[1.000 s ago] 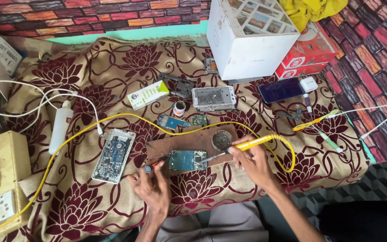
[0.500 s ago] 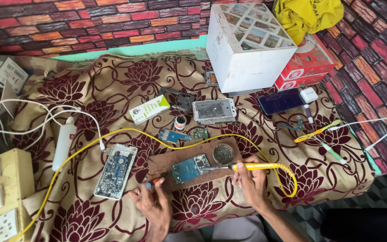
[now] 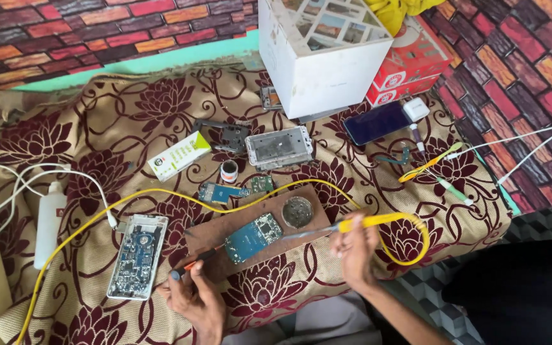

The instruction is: The person uses a soldering iron to apply heat and solder to a small circuit board while holding it steady with a screwdriver. The person repeatedly dips the iron into a solder pot and works on specific points on the board.

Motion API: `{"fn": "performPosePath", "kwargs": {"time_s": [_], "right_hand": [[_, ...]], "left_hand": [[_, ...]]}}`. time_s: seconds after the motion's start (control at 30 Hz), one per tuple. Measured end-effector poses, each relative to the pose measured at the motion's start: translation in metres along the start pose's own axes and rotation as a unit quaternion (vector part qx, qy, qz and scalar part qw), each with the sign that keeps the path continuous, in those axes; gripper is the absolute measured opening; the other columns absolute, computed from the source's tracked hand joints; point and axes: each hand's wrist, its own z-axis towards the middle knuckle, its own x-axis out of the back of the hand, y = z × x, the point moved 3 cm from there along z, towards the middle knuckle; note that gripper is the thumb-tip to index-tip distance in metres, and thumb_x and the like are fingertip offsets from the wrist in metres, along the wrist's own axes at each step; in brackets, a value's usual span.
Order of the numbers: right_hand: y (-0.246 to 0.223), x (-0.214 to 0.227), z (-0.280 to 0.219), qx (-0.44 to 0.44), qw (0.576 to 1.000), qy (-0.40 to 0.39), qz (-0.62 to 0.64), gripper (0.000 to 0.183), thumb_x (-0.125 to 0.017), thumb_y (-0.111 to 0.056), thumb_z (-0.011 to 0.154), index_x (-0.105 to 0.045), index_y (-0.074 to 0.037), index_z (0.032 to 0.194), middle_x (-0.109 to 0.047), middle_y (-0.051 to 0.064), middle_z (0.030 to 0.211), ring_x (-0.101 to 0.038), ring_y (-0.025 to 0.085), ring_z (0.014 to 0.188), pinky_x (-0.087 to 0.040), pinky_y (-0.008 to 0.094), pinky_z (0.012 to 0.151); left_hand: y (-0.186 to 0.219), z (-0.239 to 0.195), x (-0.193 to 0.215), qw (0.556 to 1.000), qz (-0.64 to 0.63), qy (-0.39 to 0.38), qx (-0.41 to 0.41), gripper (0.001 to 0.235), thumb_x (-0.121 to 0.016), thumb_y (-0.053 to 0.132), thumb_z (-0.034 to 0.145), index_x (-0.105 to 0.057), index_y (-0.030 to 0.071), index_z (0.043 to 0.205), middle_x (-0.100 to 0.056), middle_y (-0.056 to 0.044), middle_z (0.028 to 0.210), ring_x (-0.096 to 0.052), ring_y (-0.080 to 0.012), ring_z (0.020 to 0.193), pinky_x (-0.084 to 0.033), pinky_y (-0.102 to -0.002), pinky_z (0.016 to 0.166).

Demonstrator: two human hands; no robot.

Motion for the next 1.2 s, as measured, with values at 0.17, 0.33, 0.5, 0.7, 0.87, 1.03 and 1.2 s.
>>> {"fn": "performPosePath", "kwargs": {"time_s": [0.17, 0.33, 0.5, 0.7, 0.87, 1.03, 1.2], "right_hand": [[-0.026, 0.014, 0.028, 0.017, 0.997, 0.063, 0.035, 0.033, -0.04, -0.04, 0.109, -0.053, -0.01, 0.108, -0.048, 0.0, 0.057, -0.046, 0.009, 0.042, -0.037, 0.024, 0.034], [-0.008, 0.01, 0.019, -0.016, 0.998, 0.061, 0.026, 0.033, -0.044, -0.04, 0.112, -0.046, -0.007, 0.106, -0.049, 0.003, 0.062, -0.049, 0.012, 0.044, -0.037, 0.025, 0.035], [0.005, -0.004, -0.011, 0.134, 0.987, -0.086, -0.029, 0.026, -0.046, -0.031, 0.112, -0.037, -0.007, 0.117, -0.059, 0.012, 0.07, -0.061, 0.017, 0.055, -0.045, 0.024, 0.047], [0.008, -0.004, -0.017, 0.177, 0.965, -0.161, -0.109, 0.021, -0.044, -0.022, 0.112, -0.033, -0.004, 0.115, -0.067, 0.02, 0.086, -0.065, 0.015, 0.059, -0.049, 0.023, 0.05], [0.017, -0.003, -0.018, 0.176, 0.95, -0.199, -0.165, 0.018, -0.044, -0.017, 0.111, -0.035, -0.002, 0.115, -0.071, 0.021, 0.092, -0.063, 0.014, 0.059, -0.047, 0.022, 0.051], [0.021, 0.002, -0.017, 0.175, 0.949, -0.195, -0.175, 0.012, -0.043, -0.014, 0.111, -0.036, -0.004, 0.111, -0.07, 0.015, 0.083, -0.062, 0.01, 0.056, -0.047, 0.02, 0.049], [0.022, 0.002, -0.015, 0.157, 0.96, -0.18, -0.148, 0.013, -0.043, -0.014, 0.112, -0.036, -0.004, 0.108, -0.067, 0.015, 0.081, -0.062, 0.011, 0.056, -0.047, 0.02, 0.048]], "left_hand": [[0.022, 0.008, 0.003, 0.998, 0.02, -0.008, -0.064, 0.02, -0.054, 0.021, 0.109, -0.07, 0.009, 0.107, -0.078, -0.002, 0.087, -0.041, -0.0106, 0.073, -0.026, -0.032, 0.094], [0.029, 0.012, 0.001, 0.998, -0.027, -0.02, -0.049, 0.016, -0.052, 0.02, 0.112, -0.062, 0.009, 0.115, -0.077, -0.003, 0.099, -0.051, -0.0093, 0.082, -0.027, -0.033, 0.098], [0.018, 0.0, 0.001, 0.991, 0.03, 0.018, -0.129, 0.011, -0.053, 0.017, 0.108, -0.061, 0.011, 0.105, -0.075, -0.004, 0.094, -0.052, -0.0115, 0.079, -0.025, -0.04, 0.105], [0.013, 0.001, 0.001, 0.994, 0.014, 0.017, -0.11, 0.009, -0.05, 0.016, 0.104, -0.056, 0.015, 0.098, -0.078, -0.005, 0.097, -0.04, -0.019, 0.08, -0.027, -0.032, 0.097], [0.02, 0.009, 0.001, 0.985, -0.161, -0.015, 0.063, 0.015, -0.051, 0.016, 0.107, -0.06, 0.004, 0.106, -0.078, -0.008, 0.099, -0.043, -0.0077, 0.055, -0.032, -0.025, 0.064], [0.034, 0.015, 0.003, 0.977, -0.199, -0.044, 0.069, 0.019, -0.051, 0.017, 0.109, -0.059, 0.0, 0.109, -0.078, -0.014, 0.1, -0.052, -0.0094, 0.06, -0.036, -0.023, 0.056], [0.045, 0.014, 0.008, 0.981, -0.187, -0.026, -0.038, 0.019, -0.049, 0.018, 0.118, -0.054, 0.0, 0.115, -0.076, -0.016, 0.1, -0.074, -0.0176, 0.091, -0.047, -0.028, 0.082]]}}
